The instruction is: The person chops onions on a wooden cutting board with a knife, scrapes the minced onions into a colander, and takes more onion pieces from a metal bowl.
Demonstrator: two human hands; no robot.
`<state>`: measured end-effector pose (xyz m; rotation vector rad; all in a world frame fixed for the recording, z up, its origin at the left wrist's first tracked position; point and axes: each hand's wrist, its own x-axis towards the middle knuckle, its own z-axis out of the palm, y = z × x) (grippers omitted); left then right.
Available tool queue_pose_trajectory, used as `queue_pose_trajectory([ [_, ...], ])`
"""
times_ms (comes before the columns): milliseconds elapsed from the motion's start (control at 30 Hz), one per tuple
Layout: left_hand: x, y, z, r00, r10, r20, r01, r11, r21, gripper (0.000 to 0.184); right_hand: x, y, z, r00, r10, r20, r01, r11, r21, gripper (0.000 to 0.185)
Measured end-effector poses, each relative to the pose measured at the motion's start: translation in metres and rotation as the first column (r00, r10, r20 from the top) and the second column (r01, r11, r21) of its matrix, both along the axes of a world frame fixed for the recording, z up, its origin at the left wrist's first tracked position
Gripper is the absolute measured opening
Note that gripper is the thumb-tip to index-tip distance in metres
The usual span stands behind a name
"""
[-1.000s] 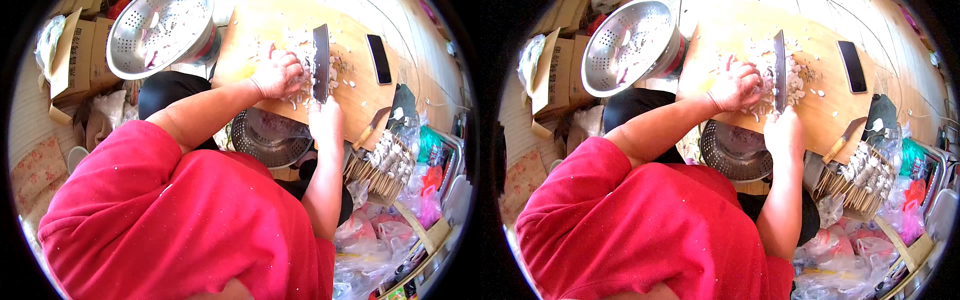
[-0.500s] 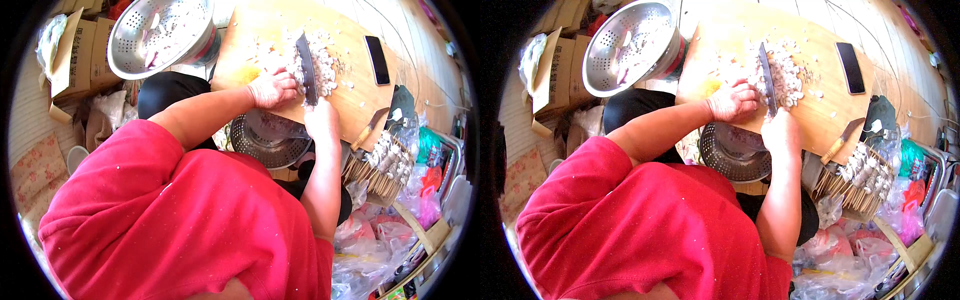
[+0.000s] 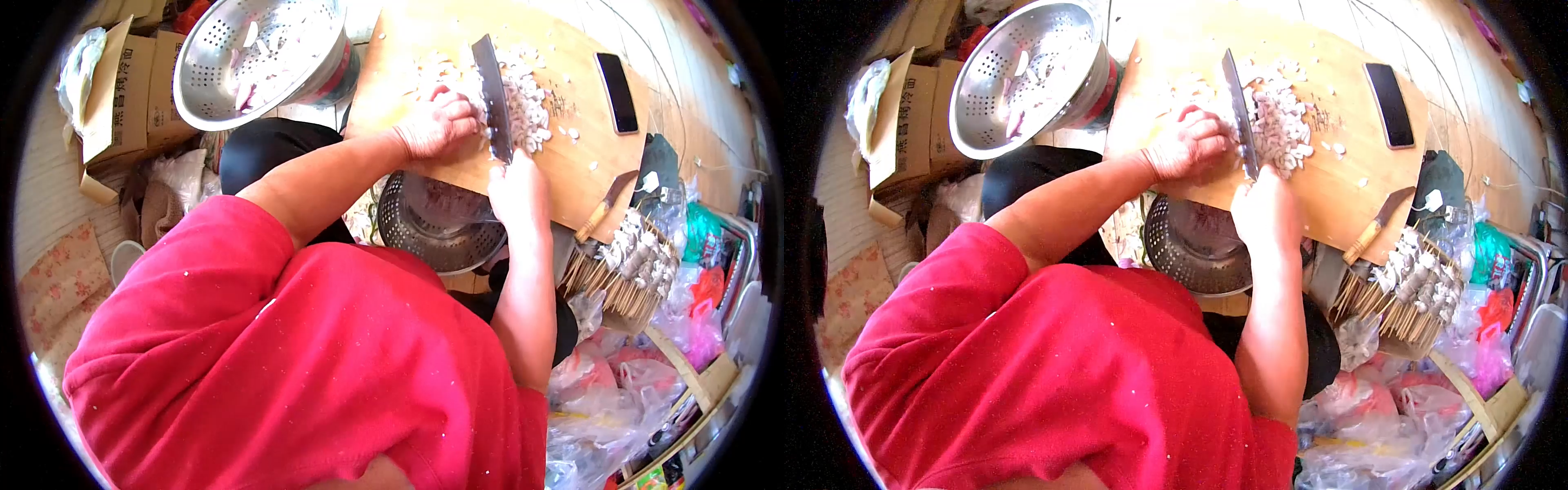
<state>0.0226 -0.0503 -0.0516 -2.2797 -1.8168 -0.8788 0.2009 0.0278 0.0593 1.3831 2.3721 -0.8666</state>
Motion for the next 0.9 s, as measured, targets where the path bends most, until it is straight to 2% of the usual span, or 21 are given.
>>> queue_pose_trajectory([
  [67, -0.001, -0.002, 0.001, 0.999, 0.029, -0.034, -0.03, 0.999, -0.036, 0.03, -0.005, 0.0, 0.0, 0.996, 0.021, 0.087, -0.02, 1.0, -0.015, 0.028],
  [133, 0.0, -0.003, 0.015, 0.976, 0.211, -0.051, -0.214, 0.973, -0.082, 0.036, -0.006, 0.0, 0.003, 0.997, 0.013, 0.076, -0.014, 1.0, 0.004, 0.028],
  [167, -0.003, -0.006, 0.023, 0.971, 0.235, -0.041, -0.239, 0.953, -0.184, 0.041, -0.006, -0.001, 0.006, 0.997, 0.017, 0.072, -0.018, 1.0, 0.006, 0.028],
  [200, -0.007, -0.004, 0.026, 0.972, 0.231, -0.044, -0.235, 0.955, -0.183, 0.041, -0.007, -0.003, 0.009, 0.997, 0.023, 0.067, -0.023, 1.0, 0.005, 0.027],
  [267, -0.009, -0.004, 0.027, 0.921, 0.388, 0.022, -0.376, 0.905, -0.198, 0.045, -0.009, -0.009, 0.009, 0.999, 0.002, 0.049, -0.002, 1.0, 0.004, 0.026],
  [300, -0.009, -0.005, 0.029, 0.89, 0.453, 0.05, -0.424, 0.864, -0.272, 0.049, -0.011, -0.01, 0.002, 0.998, 0.015, 0.059, -0.013, 1.0, -0.023, 0.027],
  [500, -0.008, -0.003, 0.002, 0.902, 0.416, 0.113, -0.385, 0.895, -0.224, 0.053, -0.006, -0.011, -0.002, 0.997, 0.069, 0.045, -0.068, 0.998, -0.006, 0.027],
  [600, 0.002, 0.003, 0.004, 0.892, 0.418, 0.174, -0.379, 0.899, -0.22, 0.054, -0.002, -0.012, 0.001, 1.0, 0.006, 0.002, -0.006, 1.0, 0.02, 0.026],
  [667, 0.014, 0.01, 0.022, 0.93, 0.365, 0.045, -0.344, 0.906, -0.248, 0.05, 0.003, -0.005, 0.006, 0.994, -0.081, -0.067, 0.084, 0.995, 0.055, 0.026],
  [700, 0.018, 0.015, 0.021, 0.957, 0.286, 0.043, -0.272, 0.939, -0.209, 0.043, 0.006, -0.002, 0.002, 0.979, -0.141, -0.148, 0.151, 0.986, 0.063, 0.025],
  [733, 0.021, 0.022, 0.017, 0.975, 0.216, 0.054, -0.2, 0.958, -0.205, 0.032, 0.011, 0.002, 0.005, 0.977, -0.152, -0.152, 0.164, 0.984, 0.075, 0.024],
  [800, 0.03, 0.032, 0.016, 0.97, 0.216, -0.106, -0.234, 0.952, -0.196, 0.023, 0.017, 0.008, 0.004, 0.947, -0.21, -0.243, 0.23, 0.971, 0.058, 0.025],
  [833, 0.03, 0.036, 0.017, 0.97, 0.218, -0.107, -0.235, 0.952, -0.194, 0.023, 0.018, 0.009, 0.005, 0.947, -0.208, -0.244, 0.229, 0.972, 0.059, 0.025],
  [900, 0.028, 0.042, 0.02, 0.96, 0.21, -0.184, -0.263, 0.902, -0.342, 0.024, 0.019, 0.011, 0.012, 0.922, -0.269, -0.279, 0.281, 0.96, 0.006, 0.026],
])
